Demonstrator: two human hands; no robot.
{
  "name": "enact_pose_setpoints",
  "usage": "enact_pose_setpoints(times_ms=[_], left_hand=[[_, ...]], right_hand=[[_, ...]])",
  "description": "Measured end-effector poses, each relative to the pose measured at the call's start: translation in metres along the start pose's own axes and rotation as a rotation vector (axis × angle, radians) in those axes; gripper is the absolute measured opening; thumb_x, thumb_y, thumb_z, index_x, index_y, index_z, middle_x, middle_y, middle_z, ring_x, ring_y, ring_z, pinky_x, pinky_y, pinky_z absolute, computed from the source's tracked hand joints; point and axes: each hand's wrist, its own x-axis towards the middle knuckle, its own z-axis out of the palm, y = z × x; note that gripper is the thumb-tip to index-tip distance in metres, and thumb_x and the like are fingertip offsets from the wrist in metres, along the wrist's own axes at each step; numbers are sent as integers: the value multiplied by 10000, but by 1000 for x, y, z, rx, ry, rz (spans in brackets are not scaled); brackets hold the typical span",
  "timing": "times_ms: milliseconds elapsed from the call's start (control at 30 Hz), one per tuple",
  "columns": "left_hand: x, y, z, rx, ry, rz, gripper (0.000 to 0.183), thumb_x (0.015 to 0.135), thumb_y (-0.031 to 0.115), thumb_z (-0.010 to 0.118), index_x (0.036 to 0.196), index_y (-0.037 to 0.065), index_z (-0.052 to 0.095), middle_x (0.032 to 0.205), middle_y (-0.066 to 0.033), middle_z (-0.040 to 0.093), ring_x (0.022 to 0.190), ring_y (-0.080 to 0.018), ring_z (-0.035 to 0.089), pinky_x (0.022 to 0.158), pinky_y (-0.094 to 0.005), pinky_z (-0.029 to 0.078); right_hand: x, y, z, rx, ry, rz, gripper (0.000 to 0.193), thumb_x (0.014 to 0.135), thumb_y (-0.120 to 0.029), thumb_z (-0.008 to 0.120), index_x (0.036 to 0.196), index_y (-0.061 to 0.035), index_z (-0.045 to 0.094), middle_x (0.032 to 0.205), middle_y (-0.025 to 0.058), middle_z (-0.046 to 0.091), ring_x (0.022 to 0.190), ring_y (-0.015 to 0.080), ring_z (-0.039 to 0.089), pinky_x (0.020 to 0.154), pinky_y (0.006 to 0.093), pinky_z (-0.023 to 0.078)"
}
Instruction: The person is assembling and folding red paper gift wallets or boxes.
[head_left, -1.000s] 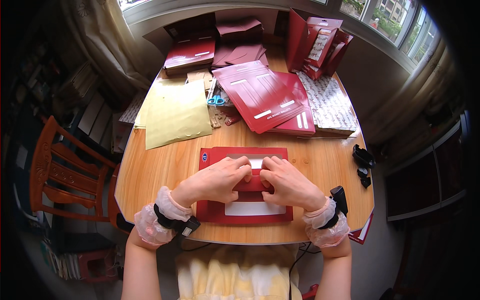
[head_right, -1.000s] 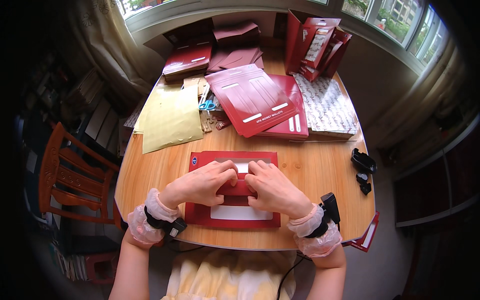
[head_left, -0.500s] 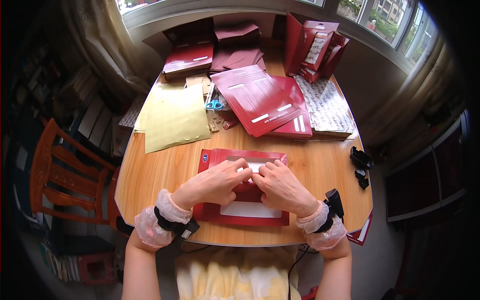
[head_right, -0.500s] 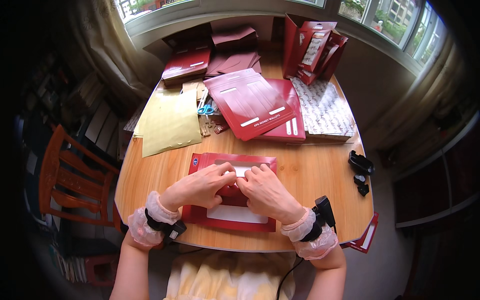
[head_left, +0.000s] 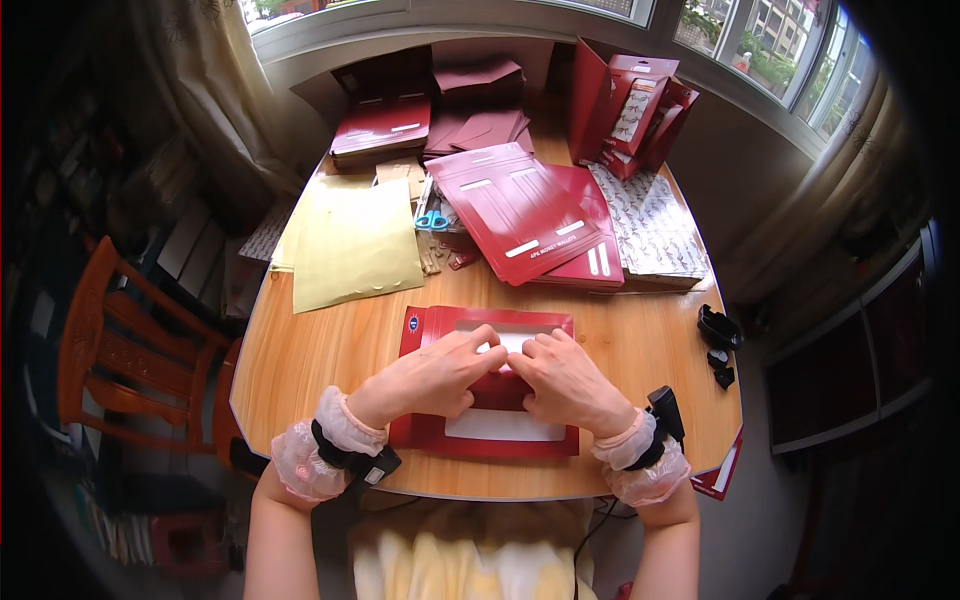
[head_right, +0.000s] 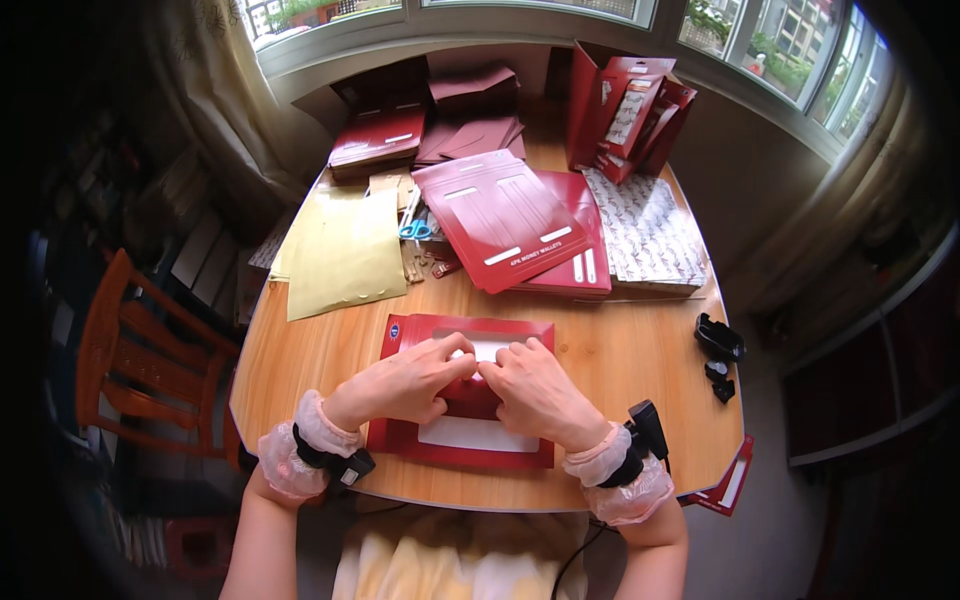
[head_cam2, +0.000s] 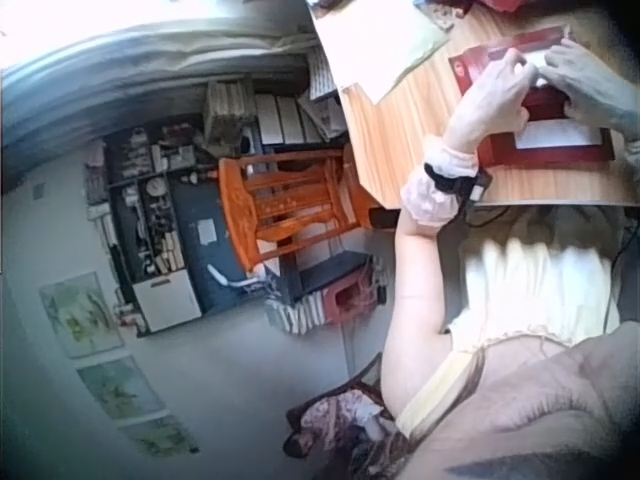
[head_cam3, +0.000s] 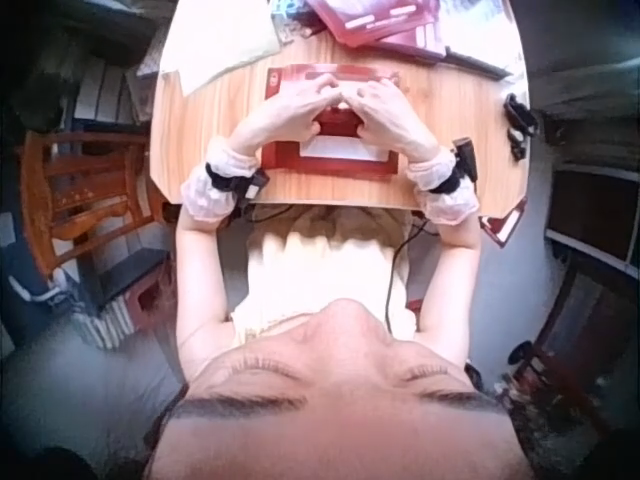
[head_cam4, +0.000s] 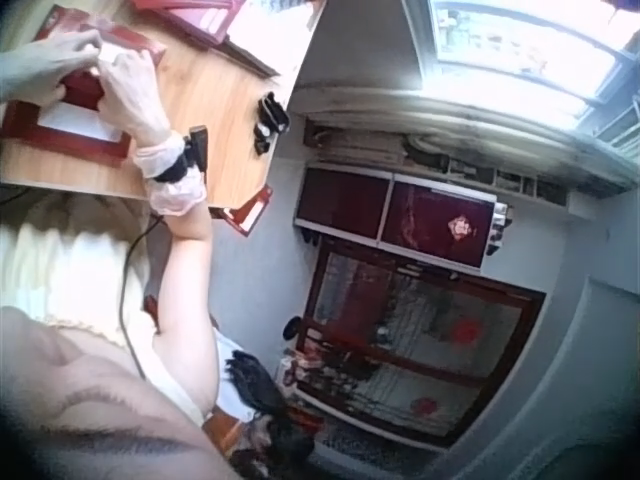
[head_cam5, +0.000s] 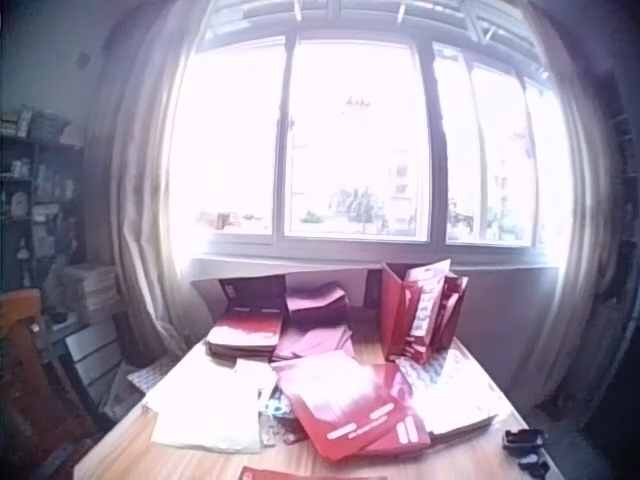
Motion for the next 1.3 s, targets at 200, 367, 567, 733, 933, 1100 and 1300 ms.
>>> enact_pose_setpoints(times_ms=[200,367,567,733,933,1100,1300], left_hand=[[2,-1,-5,-22,-34,-32,462,707,-22,703,1144,63,580,1269,-155,553,1111,-388,593,999,-450,505],[2,-1,-5,-6,-43,-34,432,719,-8,700,1127,69,582,1292,-154,551,1088,-388,596,990,-453,505],[-2,0,-9,-20,-43,-39,414,740,21,722,1130,69,592,1280,-150,558,1115,-383,589,1003,-447,501],[-6,-7,-10,-38,19,50,345,801,134,802,1093,65,631,1228,-147,566,1121,-361,581,1002,-426,497],[-3,-10,-7,-43,60,129,259,882,204,811,1009,58,639,1003,-108,618,968,-302,630,878,-417,521],[2,-8,-9,-246,-69,-32,255,888,201,802,969,44,618,929,-109,629,827,-306,651,749,-417,537],[3,-7,-10,-249,-94,-44,264,875,193,805,968,26,623,926,-121,650,828,-322,666,753,-430,544]], right_hand=[[0,4,-2,16,19,34,297,694,-120,759,958,-75,630,997,97,577,1007,290,561,857,405,456],[-3,1,-18,115,-50,65,246,758,-163,775,882,-62,589,987,117,553,1010,292,557,855,409,443],[-8,8,-12,173,-40,36,295,843,-250,813,906,-42,614,1021,129,558,1012,312,563,877,432,452],[-10,10,-8,308,-9,16,310,834,-216,820,917,1,615,1029,157,553,987,341,566,877,435,470],[-10,5,-11,367,-32,38,305,837,-198,817,875,14,600,1021,168,542,964,360,578,860,450,489],[-9,7,-16,418,-105,71,292,866,-205,819,848,-16,596,1021,132,533,919,335,580,827,417,495],[-7,3,-19,404,-153,127,298,846,-212,834,842,-22,605,990,124,545,916,326,588,815,420,494]])
